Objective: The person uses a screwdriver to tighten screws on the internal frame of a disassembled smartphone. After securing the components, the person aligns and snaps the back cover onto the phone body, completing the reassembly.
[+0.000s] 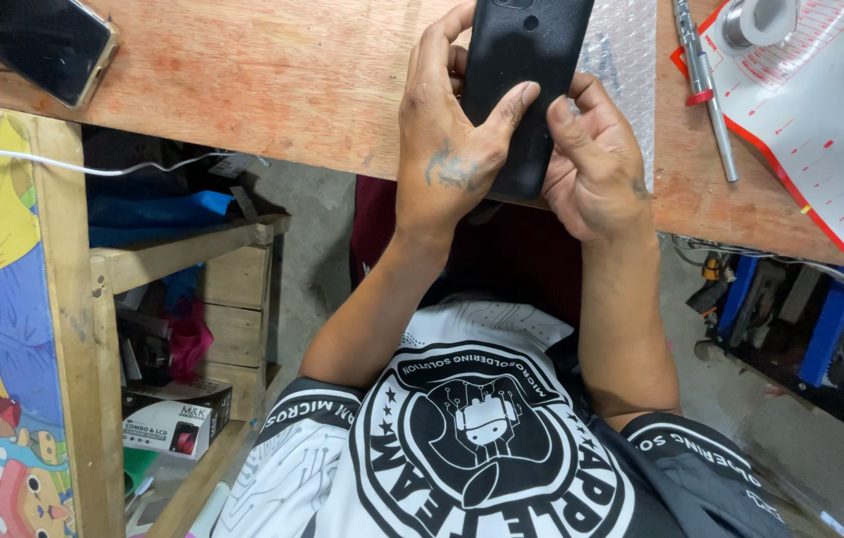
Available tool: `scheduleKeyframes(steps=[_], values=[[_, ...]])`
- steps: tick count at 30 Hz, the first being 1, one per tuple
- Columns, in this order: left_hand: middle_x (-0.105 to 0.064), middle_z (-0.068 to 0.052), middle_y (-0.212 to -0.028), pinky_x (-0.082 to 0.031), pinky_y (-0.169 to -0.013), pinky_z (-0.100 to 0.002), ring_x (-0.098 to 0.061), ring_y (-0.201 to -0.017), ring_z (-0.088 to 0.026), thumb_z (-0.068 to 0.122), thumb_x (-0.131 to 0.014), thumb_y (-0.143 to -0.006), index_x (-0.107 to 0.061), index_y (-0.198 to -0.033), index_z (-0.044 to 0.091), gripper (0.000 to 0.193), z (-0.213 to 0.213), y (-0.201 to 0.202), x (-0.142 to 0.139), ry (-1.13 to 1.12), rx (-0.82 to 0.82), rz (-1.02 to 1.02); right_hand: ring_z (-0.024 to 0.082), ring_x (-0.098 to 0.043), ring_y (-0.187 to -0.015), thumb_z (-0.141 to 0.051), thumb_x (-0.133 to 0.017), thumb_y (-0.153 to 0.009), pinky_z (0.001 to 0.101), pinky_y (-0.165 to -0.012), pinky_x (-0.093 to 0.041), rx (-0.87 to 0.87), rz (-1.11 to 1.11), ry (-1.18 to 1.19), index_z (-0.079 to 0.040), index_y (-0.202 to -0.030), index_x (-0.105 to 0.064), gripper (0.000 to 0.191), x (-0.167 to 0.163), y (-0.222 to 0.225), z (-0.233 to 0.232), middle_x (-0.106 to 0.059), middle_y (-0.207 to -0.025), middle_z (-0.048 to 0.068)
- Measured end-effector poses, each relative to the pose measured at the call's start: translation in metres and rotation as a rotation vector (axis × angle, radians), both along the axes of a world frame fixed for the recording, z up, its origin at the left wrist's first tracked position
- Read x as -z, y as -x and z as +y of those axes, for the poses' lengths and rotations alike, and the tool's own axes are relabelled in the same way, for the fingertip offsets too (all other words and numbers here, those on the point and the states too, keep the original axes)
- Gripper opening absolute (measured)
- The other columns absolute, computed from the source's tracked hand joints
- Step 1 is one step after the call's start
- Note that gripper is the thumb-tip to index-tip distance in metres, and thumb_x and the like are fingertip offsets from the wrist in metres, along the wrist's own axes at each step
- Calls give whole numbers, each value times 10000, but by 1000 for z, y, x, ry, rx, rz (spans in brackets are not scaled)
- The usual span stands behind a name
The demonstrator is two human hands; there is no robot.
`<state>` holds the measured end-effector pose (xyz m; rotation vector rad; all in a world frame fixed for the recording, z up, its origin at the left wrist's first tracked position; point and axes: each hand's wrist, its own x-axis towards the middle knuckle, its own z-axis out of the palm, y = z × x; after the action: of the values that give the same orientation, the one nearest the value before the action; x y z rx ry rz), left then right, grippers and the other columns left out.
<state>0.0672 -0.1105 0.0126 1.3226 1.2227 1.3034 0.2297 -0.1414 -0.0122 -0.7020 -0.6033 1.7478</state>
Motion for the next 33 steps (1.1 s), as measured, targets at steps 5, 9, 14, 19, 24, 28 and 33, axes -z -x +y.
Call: scheduleKeyframes(steps=[5, 9, 14, 19, 24, 28, 33], values=[[-686, -24, -915, -567, -735, -255, -651, -817, -86, 206, -636, -1053, -612, -1308, 41, 304, 6, 6, 4, 139, -5, -60, 220, -661, -1242, -48, -532, -1123, 381, -1099, -573, 23, -5, 17, 27, -1410, -423, 316, 2, 1, -1, -606, -1368, 177], [-677, -15, -817, -481, -641, -242, -558, -709, -63, 212, -648, -1063, -731, -1058, -8, 236, 17, 13, 8, 199, 110, -137, 205, -655, -1245, -56, -521, -1133, 364, -1105, -559, -12, -1, -5, 32, -1399, -437, 292, 0, 2, -2, -608, -1377, 178], [-724, -11, -869, -548, -707, -221, -647, -770, -47, 192, -682, -1040, -703, -1017, -9, 203, 12, 13, 12, 144, 119, -251, 201, -663, -1235, -58, -525, -1118, 340, -1105, -563, 7, -27, 27, 37, -1373, -467, 278, -1, 2, -3, -631, -1343, 176], [-665, 3, -778, -482, -625, -207, -572, -689, -32, 183, -709, -1012, -677, -947, 9, 189, 13, 13, 14, 182, 136, -257, 170, -672, -1169, -87, -581, -1133, 331, -1057, -580, 59, -154, 3, 31, -1332, -508, 243, 1, 4, -3, -663, -1289, 149], [-643, 16, -753, -459, -603, -210, -548, -670, -28, 206, -704, -1022, -678, -924, 18, 214, 14, 14, 19, 197, 165, -304, 158, -688, -1105, -108, -598, -1108, 320, -998, -589, 59, -205, -15, 13, -1319, -513, 258, 1, 5, -4, -685, -1230, 132], [-599, 49, -739, -429, -604, -201, -512, -664, -19, 267, -630, -1061, -714, -959, 38, 264, 20, 16, 27, 244, 171, -390, 148, -689, -1123, -103, -590, -1108, 299, -1035, -579, 87, -196, 7, 21, -1310, -529, 245, -2, 5, -4, -693, -1232, 126], [-414, 103, -657, -252, -500, -204, -311, -564, -2, 284, -579, -1121, -635, -838, 64, 363, 40, 16, 38, 175, 121, -429, 124, -677, -1060, -135, -570, -1121, 282, -982, -576, 31, -230, 5, 18, -1290, -547, 229, -5, 7, -5, -693, -1167, 94]])
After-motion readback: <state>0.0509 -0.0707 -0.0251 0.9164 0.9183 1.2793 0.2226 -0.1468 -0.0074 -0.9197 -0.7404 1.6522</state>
